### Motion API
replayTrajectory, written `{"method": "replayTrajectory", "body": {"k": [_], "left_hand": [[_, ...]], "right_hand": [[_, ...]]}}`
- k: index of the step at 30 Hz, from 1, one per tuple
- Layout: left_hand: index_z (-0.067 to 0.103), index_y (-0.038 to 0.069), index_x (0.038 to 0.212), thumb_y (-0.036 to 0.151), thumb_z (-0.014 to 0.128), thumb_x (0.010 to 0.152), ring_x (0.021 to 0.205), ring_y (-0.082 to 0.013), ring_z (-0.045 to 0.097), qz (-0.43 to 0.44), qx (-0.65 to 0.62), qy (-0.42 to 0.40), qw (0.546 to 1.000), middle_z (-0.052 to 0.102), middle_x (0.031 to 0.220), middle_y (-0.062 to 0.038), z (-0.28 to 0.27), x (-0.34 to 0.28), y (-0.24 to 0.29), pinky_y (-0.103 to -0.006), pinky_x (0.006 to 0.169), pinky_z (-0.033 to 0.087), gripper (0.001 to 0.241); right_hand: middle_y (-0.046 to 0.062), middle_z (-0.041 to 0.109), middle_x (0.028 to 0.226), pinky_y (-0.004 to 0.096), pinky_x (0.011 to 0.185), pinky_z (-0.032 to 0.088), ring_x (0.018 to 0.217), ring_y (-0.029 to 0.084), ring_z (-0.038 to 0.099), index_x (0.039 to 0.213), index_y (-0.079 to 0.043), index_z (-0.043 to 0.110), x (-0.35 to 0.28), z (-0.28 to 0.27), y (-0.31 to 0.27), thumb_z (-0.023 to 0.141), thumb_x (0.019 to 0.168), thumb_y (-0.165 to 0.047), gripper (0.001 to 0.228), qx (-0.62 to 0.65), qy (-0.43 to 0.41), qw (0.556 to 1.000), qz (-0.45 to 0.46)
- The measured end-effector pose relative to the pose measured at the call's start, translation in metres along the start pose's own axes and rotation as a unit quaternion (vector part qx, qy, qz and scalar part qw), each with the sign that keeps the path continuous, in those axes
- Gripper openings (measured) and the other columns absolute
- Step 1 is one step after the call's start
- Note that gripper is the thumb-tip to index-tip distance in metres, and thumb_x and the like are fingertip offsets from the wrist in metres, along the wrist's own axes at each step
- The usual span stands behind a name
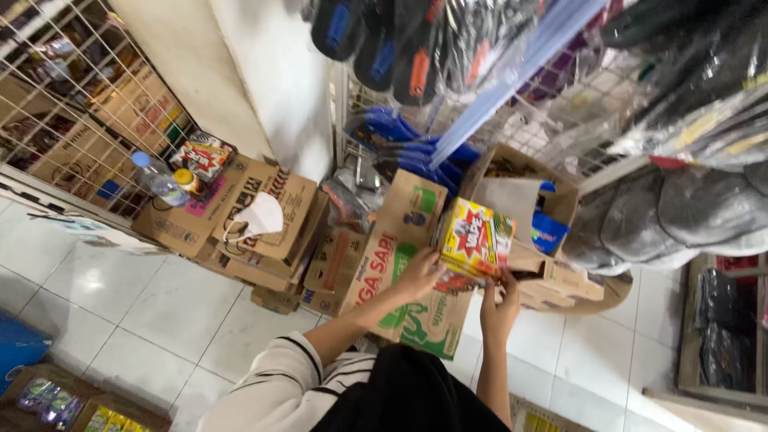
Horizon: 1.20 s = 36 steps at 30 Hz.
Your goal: The person takes boxes of mosquito coils from a stack on the floor and places them onto a retail shelf by hand, arranging them into a stack.
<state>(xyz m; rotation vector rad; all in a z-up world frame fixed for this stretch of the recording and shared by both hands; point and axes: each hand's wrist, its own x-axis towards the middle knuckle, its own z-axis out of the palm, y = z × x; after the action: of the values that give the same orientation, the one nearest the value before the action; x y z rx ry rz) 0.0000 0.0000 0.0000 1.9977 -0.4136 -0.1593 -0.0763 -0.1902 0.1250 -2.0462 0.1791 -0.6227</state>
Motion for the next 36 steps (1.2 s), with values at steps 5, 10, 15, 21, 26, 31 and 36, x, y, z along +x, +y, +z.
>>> {"method": "replayTrajectory", "body": {"k": [5,10,15,21,26,31,36], "left_hand": [[0.051,-0.006,0.129,0.049,0.053,0.106,0.1,-0.0289,0.06,-0.155,-0.123,-0.005,0.98,0.059,0.116,-0.023,-0.04,-0.004,0.061,-0.0402,0.084,0.052,0.06],[0.044,0.001,0.123,0.043,0.062,0.102,0.092,-0.0226,0.063,-0.119,-0.268,0.11,0.95,0.062,0.108,-0.019,-0.034,0.011,0.031,-0.032,0.076,0.053,0.05],[0.037,0.036,0.122,0.035,0.064,0.091,0.097,-0.0168,0.069,-0.2,-0.45,0.148,0.857,0.06,0.114,0.0,-0.049,-0.006,0.015,-0.0335,0.079,0.058,0.042],[0.046,0.006,0.114,0.027,0.061,0.099,0.097,-0.0141,0.066,-0.11,-0.542,0.058,0.831,0.062,0.109,-0.009,-0.085,-0.055,0.037,-0.0305,0.084,0.055,0.03],[0.047,0.009,0.116,0.029,0.06,0.095,0.093,-0.0153,0.065,-0.122,-0.54,-0.012,0.832,0.062,0.101,-0.008,-0.099,-0.061,0.048,-0.033,0.079,0.054,0.031],[0.046,0.0,0.133,0.031,0.065,0.098,0.108,-0.0185,0.062,-0.123,-0.5,-0.036,0.856,0.062,0.116,-0.012,-0.096,-0.066,0.063,-0.0353,0.094,0.05,0.05],[0.007,0.004,0.162,0.033,0.075,0.089,0.141,-0.0242,0.046,-0.181,-0.408,-0.178,0.877,0.044,0.153,-0.016,-0.097,-0.081,0.089,-0.0356,0.116,0.04,0.104]], "right_hand": [[0.011,0.071,0.105,0.035,0.088,0.051,0.094,0.019,0.064,0.118,-0.002,0.067,-0.027,0.007,-0.028,0.07,0.101,-0.019,0.024,-0.05,0.051,0.996,0.056],[0.011,0.07,0.091,0.033,0.082,0.052,0.084,0.016,0.063,0.123,-0.003,0.066,-0.037,0.015,-0.016,0.067,0.1,-0.02,0.029,0.074,0.009,0.979,0.192],[0.007,0.06,0.095,0.038,0.096,0.056,0.092,0.016,0.06,0.143,0.0,0.056,-0.058,0.016,0.016,0.059,0.112,-0.02,0.037,0.355,-0.038,0.901,0.247],[0.015,0.063,0.124,0.045,0.097,0.054,0.104,0.025,0.065,0.15,-0.011,0.037,-0.061,-0.006,-0.018,0.037,0.106,-0.05,0.059,0.435,-0.062,0.838,0.324],[0.008,0.06,0.139,0.044,0.095,0.053,0.119,0.021,0.064,0.149,-0.013,0.041,-0.067,-0.018,-0.033,0.042,0.095,-0.061,0.072,0.477,-0.167,0.805,0.309],[0.006,0.063,0.133,0.036,0.09,0.052,0.111,0.019,0.063,0.155,-0.011,0.043,-0.099,-0.016,-0.005,0.063,0.096,-0.05,0.073,0.506,-0.17,0.783,0.32],[0.003,0.065,0.126,0.036,0.086,0.053,0.107,0.018,0.065,0.149,-0.011,0.04,-0.117,-0.003,-0.009,0.072,0.09,-0.031,0.071,0.545,-0.068,0.761,0.345]]}}
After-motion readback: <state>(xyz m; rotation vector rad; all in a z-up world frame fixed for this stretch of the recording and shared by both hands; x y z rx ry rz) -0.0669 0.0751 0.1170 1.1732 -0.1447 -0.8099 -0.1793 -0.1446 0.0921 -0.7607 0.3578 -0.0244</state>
